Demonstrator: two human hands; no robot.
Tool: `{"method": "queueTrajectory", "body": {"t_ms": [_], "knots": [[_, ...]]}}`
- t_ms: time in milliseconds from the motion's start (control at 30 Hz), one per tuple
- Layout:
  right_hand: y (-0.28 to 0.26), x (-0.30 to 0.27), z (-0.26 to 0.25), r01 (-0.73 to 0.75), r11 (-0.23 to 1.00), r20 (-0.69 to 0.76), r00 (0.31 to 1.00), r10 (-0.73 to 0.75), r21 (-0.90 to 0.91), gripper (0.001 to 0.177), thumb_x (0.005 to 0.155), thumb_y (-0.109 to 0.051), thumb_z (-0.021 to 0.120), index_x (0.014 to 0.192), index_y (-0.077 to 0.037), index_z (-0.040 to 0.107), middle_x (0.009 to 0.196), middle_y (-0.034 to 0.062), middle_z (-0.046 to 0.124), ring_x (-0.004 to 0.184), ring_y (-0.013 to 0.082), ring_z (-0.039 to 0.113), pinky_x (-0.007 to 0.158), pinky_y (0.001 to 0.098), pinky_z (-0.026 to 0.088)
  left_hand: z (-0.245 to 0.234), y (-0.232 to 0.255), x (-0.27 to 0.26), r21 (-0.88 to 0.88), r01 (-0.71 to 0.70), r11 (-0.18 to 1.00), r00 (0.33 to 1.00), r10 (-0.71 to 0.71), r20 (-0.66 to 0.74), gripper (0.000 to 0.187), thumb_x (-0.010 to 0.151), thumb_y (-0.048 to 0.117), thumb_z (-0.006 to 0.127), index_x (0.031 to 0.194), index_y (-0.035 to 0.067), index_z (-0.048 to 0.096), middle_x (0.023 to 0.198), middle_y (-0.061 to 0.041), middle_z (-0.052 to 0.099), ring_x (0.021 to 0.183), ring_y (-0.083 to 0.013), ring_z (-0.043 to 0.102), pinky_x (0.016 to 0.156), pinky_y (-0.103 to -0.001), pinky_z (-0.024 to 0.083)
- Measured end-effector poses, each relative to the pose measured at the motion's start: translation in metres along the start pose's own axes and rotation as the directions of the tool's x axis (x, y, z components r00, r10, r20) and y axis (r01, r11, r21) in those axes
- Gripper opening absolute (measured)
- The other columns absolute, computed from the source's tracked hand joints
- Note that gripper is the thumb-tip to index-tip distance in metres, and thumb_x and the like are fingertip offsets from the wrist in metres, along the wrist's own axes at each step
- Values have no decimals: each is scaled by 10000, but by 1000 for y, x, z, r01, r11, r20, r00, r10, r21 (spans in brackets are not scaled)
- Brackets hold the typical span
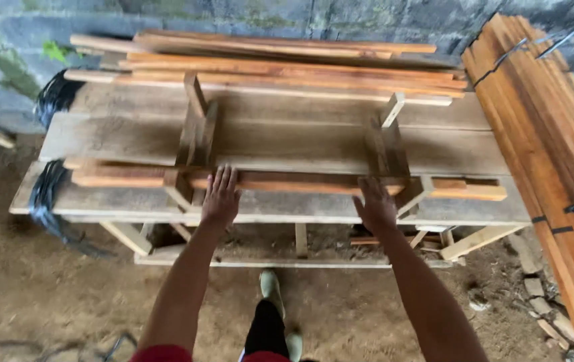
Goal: Arranging and sorting long wooden slats on a wooden workbench in a workshop.
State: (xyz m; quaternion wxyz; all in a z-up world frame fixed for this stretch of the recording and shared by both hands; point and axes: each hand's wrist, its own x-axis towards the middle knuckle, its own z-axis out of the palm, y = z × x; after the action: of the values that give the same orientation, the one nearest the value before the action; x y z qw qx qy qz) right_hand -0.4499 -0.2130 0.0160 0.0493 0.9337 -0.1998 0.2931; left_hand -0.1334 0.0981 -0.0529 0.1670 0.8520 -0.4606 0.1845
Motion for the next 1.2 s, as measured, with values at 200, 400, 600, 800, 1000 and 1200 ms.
{"method": "queueTrajectory", "body": {"t_ms": [200, 400, 600, 800, 1000, 1200], "knots": [[4, 9, 25, -110, 990, 115, 986, 119, -85, 531, 774, -408, 831, 1229, -151, 738, 1162, 68, 724, 1124, 299, 701, 829, 426, 639, 21, -9, -7, 17, -15, 1000, 996, 14, 83, 905, 811, 175, 665, 1628, 60, 294, 1645, -212, 333, 1532, -397, 305, 1207, -573, 331], [-1, 27, 20, -375, 903, 552, 717, 426, -209, 626, 941, -618, 601, 1444, -248, 624, 1490, 25, 597, 1435, 316, 490, 1089, 497, 494, 19, -10, 3, 42, 77, 996, 913, -88, 398, 1091, 717, 197, 688, 1669, 109, 162, 1686, -206, 239, 1563, -406, 225, 1238, -462, 319], [-16, 37, 18, -315, 918, 397, 831, 389, -240, 517, 912, -654, 620, 1162, -229, 777, 1193, 53, 734, 1141, 322, 713, 895, 489, 612, -2, -7, 15, 116, 78, 990, 814, -130, 566, 1080, 718, 226, 651, 1672, 141, 152, 1729, -183, 128, 1593, -358, 167, 1146, -497, 430], [-19, 37, 10, -412, 895, 555, 709, 435, -174, 567, 1001, -609, 496, 1316, -191, 715, 1329, 71, 634, 1233, 377, 652, 919, 525, 586, 16, -21, 17, 68, 64, 996, 776, -92, 624, 1080, 768, 272, 674, 1677, 137, 108, 1741, -178, 62, 1606, -348, 102, 1132, -533, 433], [-37, 54, -19, -428, 886, 563, 695, 448, -177, 444, 992, -504, 553, 1259, -209, 750, 1295, 91, 719, 1201, 397, 676, 966, 545, 568, 43, -41, 22, 27, 60, 998, 744, -63, 665, 1108, 753, 341, 647, 1682, 210, 58, 1750, -122, 28, 1606, -314, 86, 1035, -657, 480], [16, 41, 28, -354, 919, 491, 777, 393, -176, 371, 1010, -503, 624, 1163, -216, 802, 1186, 75, 764, 1133, 332, 714, 948, 481, 578, 30, -25, 29, 84, 92, 992, 698, -125, 705, 1040, 796, 300, 617, 1686, 184, 91, 1755, -98, 16, 1610, -286, 84, 1046, -682, 460]]}}
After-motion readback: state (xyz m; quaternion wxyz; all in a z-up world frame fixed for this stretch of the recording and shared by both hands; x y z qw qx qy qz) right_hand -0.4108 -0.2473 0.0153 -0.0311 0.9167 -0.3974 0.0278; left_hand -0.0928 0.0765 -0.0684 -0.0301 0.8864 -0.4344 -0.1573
